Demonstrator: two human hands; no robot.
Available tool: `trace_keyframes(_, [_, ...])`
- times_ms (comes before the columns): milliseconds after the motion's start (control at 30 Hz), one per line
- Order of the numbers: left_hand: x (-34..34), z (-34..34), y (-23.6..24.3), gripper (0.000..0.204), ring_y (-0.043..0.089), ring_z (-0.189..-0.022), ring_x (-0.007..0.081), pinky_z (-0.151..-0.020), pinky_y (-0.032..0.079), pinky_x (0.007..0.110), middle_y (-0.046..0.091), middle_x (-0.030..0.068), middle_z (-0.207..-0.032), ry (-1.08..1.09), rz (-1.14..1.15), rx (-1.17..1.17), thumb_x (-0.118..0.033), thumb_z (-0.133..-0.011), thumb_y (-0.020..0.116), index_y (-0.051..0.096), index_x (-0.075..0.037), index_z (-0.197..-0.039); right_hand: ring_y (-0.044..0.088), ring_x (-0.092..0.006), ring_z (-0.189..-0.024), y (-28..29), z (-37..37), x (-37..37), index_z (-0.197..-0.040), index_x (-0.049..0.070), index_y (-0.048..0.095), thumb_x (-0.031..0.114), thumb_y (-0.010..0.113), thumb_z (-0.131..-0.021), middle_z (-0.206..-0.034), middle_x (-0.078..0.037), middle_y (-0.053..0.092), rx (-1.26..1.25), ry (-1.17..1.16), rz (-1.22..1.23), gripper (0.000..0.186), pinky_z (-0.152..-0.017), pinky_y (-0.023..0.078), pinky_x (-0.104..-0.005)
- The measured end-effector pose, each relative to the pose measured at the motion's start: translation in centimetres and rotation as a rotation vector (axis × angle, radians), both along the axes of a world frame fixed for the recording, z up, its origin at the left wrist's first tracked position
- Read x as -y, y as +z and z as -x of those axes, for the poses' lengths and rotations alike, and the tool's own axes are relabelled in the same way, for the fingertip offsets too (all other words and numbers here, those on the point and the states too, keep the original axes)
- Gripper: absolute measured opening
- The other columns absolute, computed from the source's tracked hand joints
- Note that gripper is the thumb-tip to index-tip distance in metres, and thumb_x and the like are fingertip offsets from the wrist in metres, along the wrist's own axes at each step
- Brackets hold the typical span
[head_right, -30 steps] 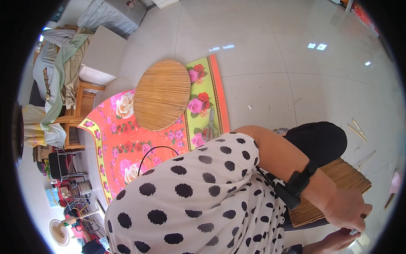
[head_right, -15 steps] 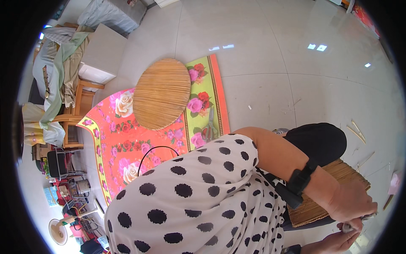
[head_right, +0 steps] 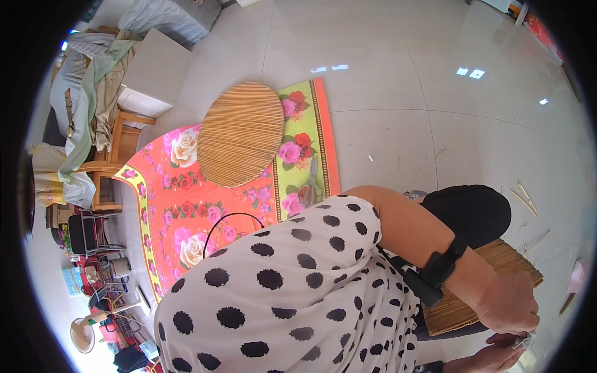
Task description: The person sits on the floor and weaves a bamboo mat using a needle and thread. They repeatedly pass the needle through the mat's edge to secure the bamboo strips.
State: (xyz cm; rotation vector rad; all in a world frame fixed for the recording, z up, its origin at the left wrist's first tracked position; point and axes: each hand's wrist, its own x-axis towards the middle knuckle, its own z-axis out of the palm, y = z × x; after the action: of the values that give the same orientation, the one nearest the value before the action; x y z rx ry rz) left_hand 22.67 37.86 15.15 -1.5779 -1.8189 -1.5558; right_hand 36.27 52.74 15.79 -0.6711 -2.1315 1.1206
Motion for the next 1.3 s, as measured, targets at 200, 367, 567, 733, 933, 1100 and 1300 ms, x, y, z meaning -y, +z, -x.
trace_keyframes(200, [1.7,0.9,1.7,0.029,0.071,-0.069,0.0298,-0.061,0.054,0.046,0.072,0.0034,-0.073,-0.096,0.229,0.140,-0.045,-0.090,0.065,0.075,-0.017,-0.086,0.052,-0.0126,-0.065,0.0,0.3,4.0,-0.113,-0.005,0.065,0.038,0.039,-0.111,-0.072,-0.005,0.056,-0.109,-0.047,-0.183,0.050,-0.060,0.040,-0.0267])
trace_keyframes(367, [0.3,1.3,-0.1,0.029,0.071,-0.079,0.0314,-0.063,0.054,0.047,0.072,0.0064,-0.086,-0.072,-0.174,0.184,-0.042,-0.088,0.069,0.074,-0.016,-0.100,0.061,-0.0155,-0.077,0.4,1.1,5.2,-0.114,-0.004,0.066,0.034,0.045,-0.110,-0.085,-0.006,0.066,-0.050,-0.131,-0.253,0.044,-0.072,0.050,-0.0301])
trace_keyframes(567, [1.7,1.4,-0.7,0.019,0.071,-0.080,0.0325,-0.065,0.055,0.047,0.070,0.0060,-0.086,-0.156,-0.031,-0.011,-0.034,-0.086,0.069,0.073,-0.016,-0.093,0.050,-0.0099,-0.058,-0.1,-0.8,4.8,-0.092,0.000,0.066,0.047,0.042,-0.110,-0.060,-0.002,0.053,0.048,0.045,-0.227,0.056,-0.055,0.034,-0.0243])
trace_keyframes(733, [6.4,5.6,-1.2,0.016,0.071,-0.078,0.0299,-0.065,0.055,0.045,0.072,0.0091,-0.084,-0.017,0.183,0.121,-0.031,-0.086,0.068,0.073,-0.016,-0.083,0.051,-0.0118,-0.061,0.8,0.3,5.5,-0.105,0.000,0.071,0.029,0.041,-0.111,-0.066,-0.002,0.054,-0.033,0.138,-0.273,0.042,-0.061,0.039,-0.0252])
trace_keyframes(933, [21.4,15.9,-9.1,0.031,0.070,-0.076,0.0165,-0.062,0.059,0.031,0.070,0.0068,-0.092,0.128,0.141,1.004,-0.027,-0.104,0.056,0.070,-0.002,-0.114,0.068,-0.0196,-0.084,1.8,-0.1,1.9,-0.129,-0.004,0.062,0.012,0.052,-0.105,-0.100,-0.012,0.072,-0.252,-0.195,-0.463,0.030,-0.079,0.053,-0.0293])
trace_keyframes(1100, [38.5,20.0,-21.9,0.035,0.069,-0.066,0.0199,-0.060,0.058,0.032,0.067,0.0133,-0.078,0.559,0.563,1.134,-0.032,-0.093,0.066,0.066,0.003,-0.089,0.072,-0.0309,-0.104,3.0,-0.5,1.9,-0.142,-0.007,0.036,0.008,0.060,-0.101,-0.122,-0.022,0.069,-0.040,-0.410,-0.561,0.050,-0.095,0.058,-0.0404])
trace_keyframes(1300, [47.5,14.6,-35.3,0.033,0.070,-0.083,0.0375,-0.075,0.057,0.044,0.072,0.0188,-0.093,0.688,1.305,0.951,-0.031,-0.088,0.065,0.069,0.001,-0.095,0.068,-0.0368,-0.112,1.9,-3.0,-3.4,-0.141,-0.016,0.040,0.010,0.052,-0.103,-0.118,-0.028,0.069,-0.055,-0.396,-0.263,0.048,-0.104,0.051,-0.0450])
